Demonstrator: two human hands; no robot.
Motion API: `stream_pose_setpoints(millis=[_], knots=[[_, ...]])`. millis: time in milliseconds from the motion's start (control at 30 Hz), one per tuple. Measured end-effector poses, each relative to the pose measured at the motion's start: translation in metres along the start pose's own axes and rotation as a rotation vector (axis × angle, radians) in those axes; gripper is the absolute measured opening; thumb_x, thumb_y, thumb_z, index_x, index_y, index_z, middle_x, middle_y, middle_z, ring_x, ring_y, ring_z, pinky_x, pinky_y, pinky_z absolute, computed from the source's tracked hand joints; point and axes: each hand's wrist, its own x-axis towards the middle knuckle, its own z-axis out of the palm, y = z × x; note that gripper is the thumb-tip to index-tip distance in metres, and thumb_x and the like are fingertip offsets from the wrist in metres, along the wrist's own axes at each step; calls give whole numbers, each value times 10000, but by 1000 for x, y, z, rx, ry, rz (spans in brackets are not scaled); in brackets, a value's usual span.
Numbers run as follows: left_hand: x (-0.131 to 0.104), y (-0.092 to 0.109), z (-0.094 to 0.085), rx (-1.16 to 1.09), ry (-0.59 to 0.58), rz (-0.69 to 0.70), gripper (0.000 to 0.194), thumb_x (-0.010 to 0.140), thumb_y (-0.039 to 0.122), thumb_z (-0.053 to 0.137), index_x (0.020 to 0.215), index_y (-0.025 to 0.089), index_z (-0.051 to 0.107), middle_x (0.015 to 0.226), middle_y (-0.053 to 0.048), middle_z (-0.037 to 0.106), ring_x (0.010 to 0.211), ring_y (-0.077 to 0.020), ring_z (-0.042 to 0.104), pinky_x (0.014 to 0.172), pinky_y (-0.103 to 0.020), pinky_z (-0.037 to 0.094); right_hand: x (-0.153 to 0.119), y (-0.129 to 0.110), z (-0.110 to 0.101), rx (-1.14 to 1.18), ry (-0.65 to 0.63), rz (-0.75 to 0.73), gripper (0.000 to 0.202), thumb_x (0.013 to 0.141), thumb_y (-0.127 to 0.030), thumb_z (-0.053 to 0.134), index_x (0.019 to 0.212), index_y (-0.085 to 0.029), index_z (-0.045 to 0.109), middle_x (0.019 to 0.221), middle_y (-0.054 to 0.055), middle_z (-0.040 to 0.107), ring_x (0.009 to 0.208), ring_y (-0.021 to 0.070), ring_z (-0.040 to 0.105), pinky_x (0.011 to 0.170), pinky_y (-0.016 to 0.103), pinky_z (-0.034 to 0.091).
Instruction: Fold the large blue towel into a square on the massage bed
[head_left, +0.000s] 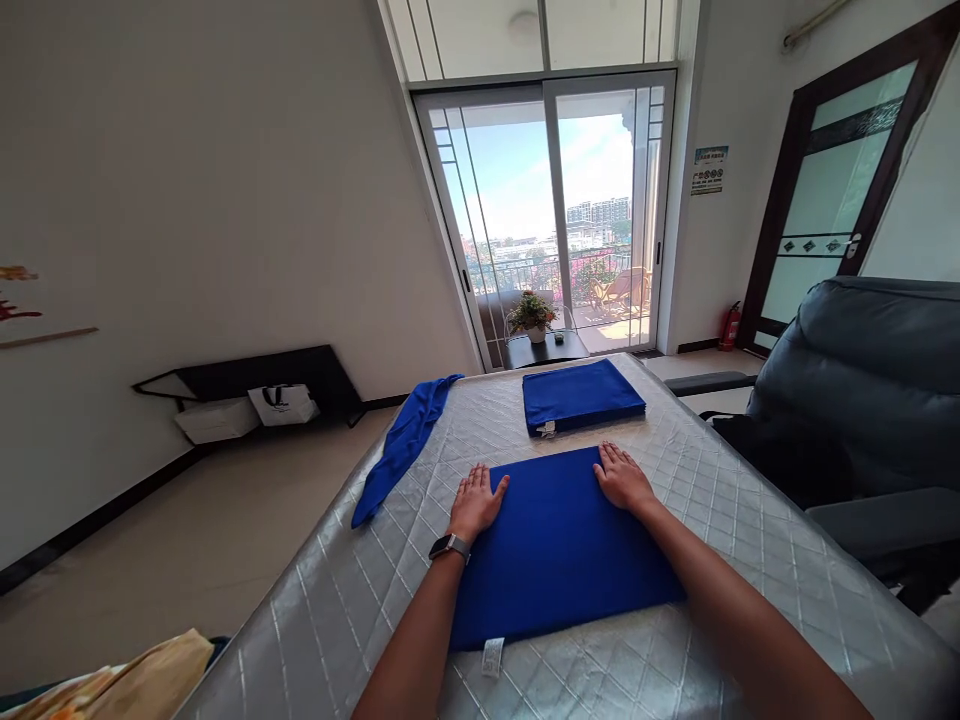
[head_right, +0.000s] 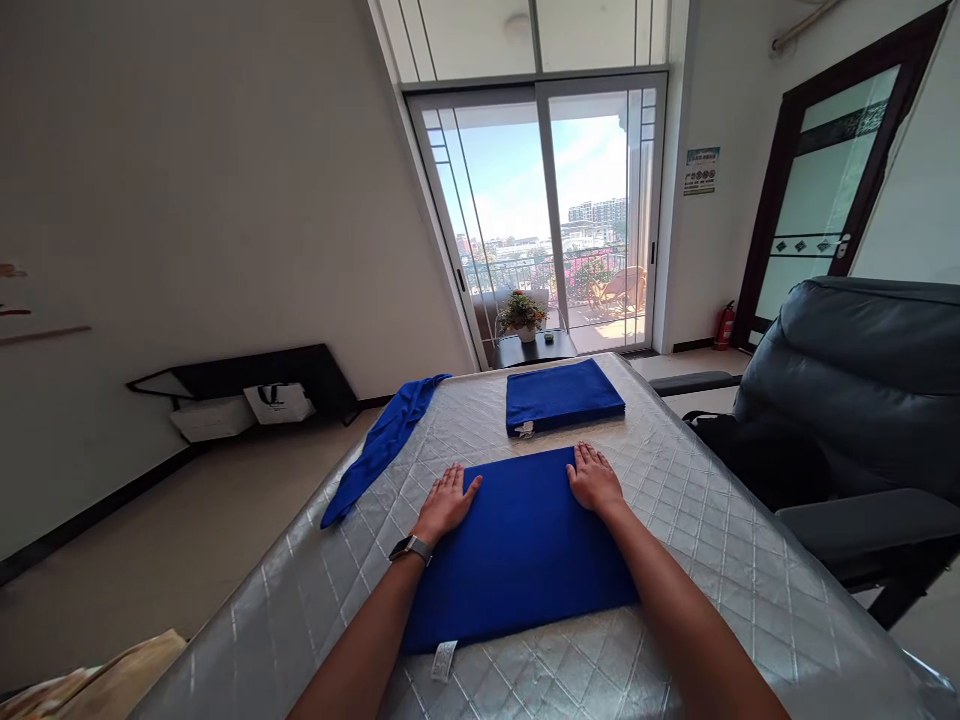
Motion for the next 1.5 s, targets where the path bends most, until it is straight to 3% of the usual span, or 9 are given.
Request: stream_pose_setpoints(millis=[167, 267, 400, 500, 600, 800, 900, 1133, 1500], knots=[[13, 24, -17, 21, -11, -40, 891, 983, 662, 188, 1535, -10, 377, 1601, -262, 355, 1513, -364, 315, 1238, -528, 225, 1, 0, 0, -4, -8, 3, 688, 1035, -426, 195, 1617, -61, 237, 1694, 88, 197, 1565, 195, 145, 1263, 364, 94], [15, 74, -18, 6, 43, 46, 855, 996, 648, 151, 1548, 37, 383, 1616, -233, 347, 1525, -362, 289, 1241, -536, 210, 1, 0, -1, -8, -15, 9, 692, 1035, -425, 190, 1620, -58, 222, 1696, 88, 188, 1565, 198, 143, 1264, 368, 98], [-1, 159, 1, -56, 88, 295, 771, 1027, 597, 72, 1571, 145, 380, 1647, -101, 352, 1540, -226, 279, 1258, -394, 220, 0, 0, -2, -20, -33, -2, 690, 1035, -412, 190, 1620, -47, 212, 1698, 101, 173, 1567, 205, 139, 1261, 372, 110], [-13, 188, 16, -94, 104, 368, 760, 1033, 580, 54, 1573, 155, 379, 1647, -94, 358, 1544, -212, 266, 1265, -393, 212, 0, 1, -3, -28, -30, -17, 681, 1038, -404, 187, 1623, -56, 209, 1700, 94, 163, 1568, 197, 128, 1258, 355, 110], [-12, 165, 21, -109, 109, 316, 772, 1024, 605, 66, 1579, 160, 366, 1645, -113, 358, 1546, -239, 263, 1265, -438, 214, 1, 1, -2, -22, -20, -1, 691, 1037, -424, 190, 1620, -55, 222, 1697, 98, 182, 1565, 207, 147, 1259, 363, 108], [-7, 46, 11, -58, 81, 85, 809, 1016, 620, 112, 1581, 83, 326, 1657, -177, 298, 1552, -290, 237, 1261, -474, 206, 1, 1, 1, -20, -7, 14, 694, 1031, -427, 188, 1619, -61, 228, 1697, 91, 185, 1565, 186, 141, 1257, 350, 92], [-12, 12, 9, -46, 78, 33, 819, 1012, 618, 119, 1583, 62, 307, 1664, -182, 274, 1554, -298, 224, 1256, -463, 211, -1, -1, 0, -44, -3, 10, 686, 1031, -414, 182, 1619, -65, 232, 1693, 101, 198, 1563, 183, 147, 1252, 348, 103], [-15, 9, 13, -46, 74, 23, 859, 994, 659, 99, 1593, 70, 281, 1676, -168, 244, 1561, -291, 202, 1253, -445, 201, -13, -18, -15, -104, 29, -14, 658, 1019, -322, 230, 1597, -10, 266, 1681, 156, 217, 1568, 238, 127, 1256, 412, -36], [-17, 7, 8, -17, 83, 17, 865, 994, 662, 112, 1586, 60, 301, 1667, -175, 267, 1549, -292, 242, 1248, -428, 220, -47, -14, -2, -9, -40, 60, 735, 1033, -491, 178, 1622, -52, 203, 1698, 111, 152, 1572, 223, 106, 1260, 409, 77]])
